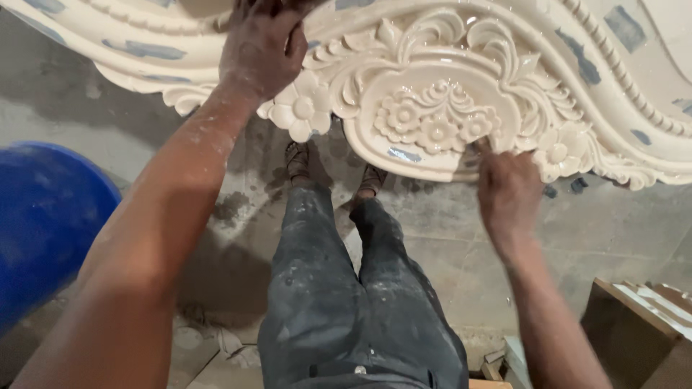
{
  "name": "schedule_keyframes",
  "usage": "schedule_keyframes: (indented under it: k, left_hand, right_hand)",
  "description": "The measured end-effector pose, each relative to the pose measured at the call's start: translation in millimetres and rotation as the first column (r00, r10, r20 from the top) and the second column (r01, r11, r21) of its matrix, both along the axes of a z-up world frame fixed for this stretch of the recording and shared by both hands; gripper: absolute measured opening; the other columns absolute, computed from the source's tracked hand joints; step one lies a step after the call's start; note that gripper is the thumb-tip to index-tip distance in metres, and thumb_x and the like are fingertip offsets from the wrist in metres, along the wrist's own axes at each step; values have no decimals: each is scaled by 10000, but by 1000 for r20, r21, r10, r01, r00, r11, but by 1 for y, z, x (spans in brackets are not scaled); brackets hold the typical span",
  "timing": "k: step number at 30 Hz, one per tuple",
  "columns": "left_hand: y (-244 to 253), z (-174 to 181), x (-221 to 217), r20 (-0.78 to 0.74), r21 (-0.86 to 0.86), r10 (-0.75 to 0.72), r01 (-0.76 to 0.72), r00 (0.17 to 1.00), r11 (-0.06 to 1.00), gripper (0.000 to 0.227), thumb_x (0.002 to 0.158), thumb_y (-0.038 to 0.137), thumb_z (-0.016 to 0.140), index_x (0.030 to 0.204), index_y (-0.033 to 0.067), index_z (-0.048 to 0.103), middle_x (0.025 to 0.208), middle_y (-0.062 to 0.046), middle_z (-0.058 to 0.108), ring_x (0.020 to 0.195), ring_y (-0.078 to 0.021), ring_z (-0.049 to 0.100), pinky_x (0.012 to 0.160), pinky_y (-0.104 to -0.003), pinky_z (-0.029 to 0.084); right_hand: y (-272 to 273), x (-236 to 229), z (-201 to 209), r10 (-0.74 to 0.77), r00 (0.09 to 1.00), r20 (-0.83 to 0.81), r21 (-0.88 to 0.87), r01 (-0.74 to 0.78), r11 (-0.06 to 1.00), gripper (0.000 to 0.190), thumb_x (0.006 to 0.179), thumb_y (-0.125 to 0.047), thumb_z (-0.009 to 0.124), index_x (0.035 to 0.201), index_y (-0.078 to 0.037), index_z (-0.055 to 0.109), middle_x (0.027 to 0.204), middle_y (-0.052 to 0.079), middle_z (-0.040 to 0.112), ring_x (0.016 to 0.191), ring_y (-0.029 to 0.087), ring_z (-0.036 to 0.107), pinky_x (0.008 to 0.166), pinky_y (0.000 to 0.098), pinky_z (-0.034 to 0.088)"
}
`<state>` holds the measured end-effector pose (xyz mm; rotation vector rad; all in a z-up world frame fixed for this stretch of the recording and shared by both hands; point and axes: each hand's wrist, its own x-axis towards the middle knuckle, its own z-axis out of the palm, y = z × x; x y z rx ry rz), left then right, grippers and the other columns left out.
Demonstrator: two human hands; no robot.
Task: The person sands the carved details of a wooden headboard using sandpaper and water, then rubs and smooths the carved edges by hand.
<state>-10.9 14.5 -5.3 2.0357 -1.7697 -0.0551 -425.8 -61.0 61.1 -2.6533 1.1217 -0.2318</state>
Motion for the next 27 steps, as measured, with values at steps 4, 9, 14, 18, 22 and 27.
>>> schedule_keyframes:
  k: [4,9,14,18,22,27]
  left_hand:
    - [-2,-10,2,-150,270,112,-68,982,960,220,1066,231,603,1171,65,703,1122,-230,644,1129,-435,576,1057,-554,441]
    - [0,-16,4,8,17,14,-14,1000,1000,183,1023,196,615,1114,69,709,1265,-215,624,1179,-431,558,1070,-536,436]
    - [-2,-14,3,-95,105,66,-56,993,993,213,1035,216,619,1159,73,717,1235,-222,625,1141,-451,557,1020,-534,444]
    - [-3,-14,4,-104,101,61,-50,993,994,232,1034,210,611,1187,65,709,1198,-231,625,1115,-436,566,1000,-534,457]
    - [3,-15,2,-127,100,65,-52,990,994,284,1047,202,603,1288,94,709,1137,-222,627,1098,-428,572,968,-535,468]
    - [-1,-13,2,-48,97,46,-41,998,994,193,1025,212,626,1166,91,680,1160,-197,646,1085,-404,594,987,-528,483]
  right_hand:
    - [-23,19,-2,-78,993,91,9,78,997,185,1083,-29,672,1254,-23,742,835,111,605,806,304,555,777,449,456]
    - [-27,38,-4,1,994,109,119,-14,993,166,1009,-99,755,1170,-68,786,798,87,591,781,286,576,737,414,477]
    - [-43,42,6,80,987,137,81,-92,992,176,935,-32,768,1110,-48,772,969,103,639,831,296,624,724,377,513]
    - [-27,59,-12,24,946,324,260,-113,959,234,946,67,705,1167,-4,741,1046,134,635,852,275,666,729,351,544]
    - [-33,55,-23,-57,936,346,226,-24,974,224,1003,61,718,1220,8,699,1128,113,664,997,282,694,832,363,550]
    - [-46,28,-14,142,977,159,23,-147,989,199,1008,56,736,1192,-11,696,1079,122,615,1023,279,623,931,410,525]
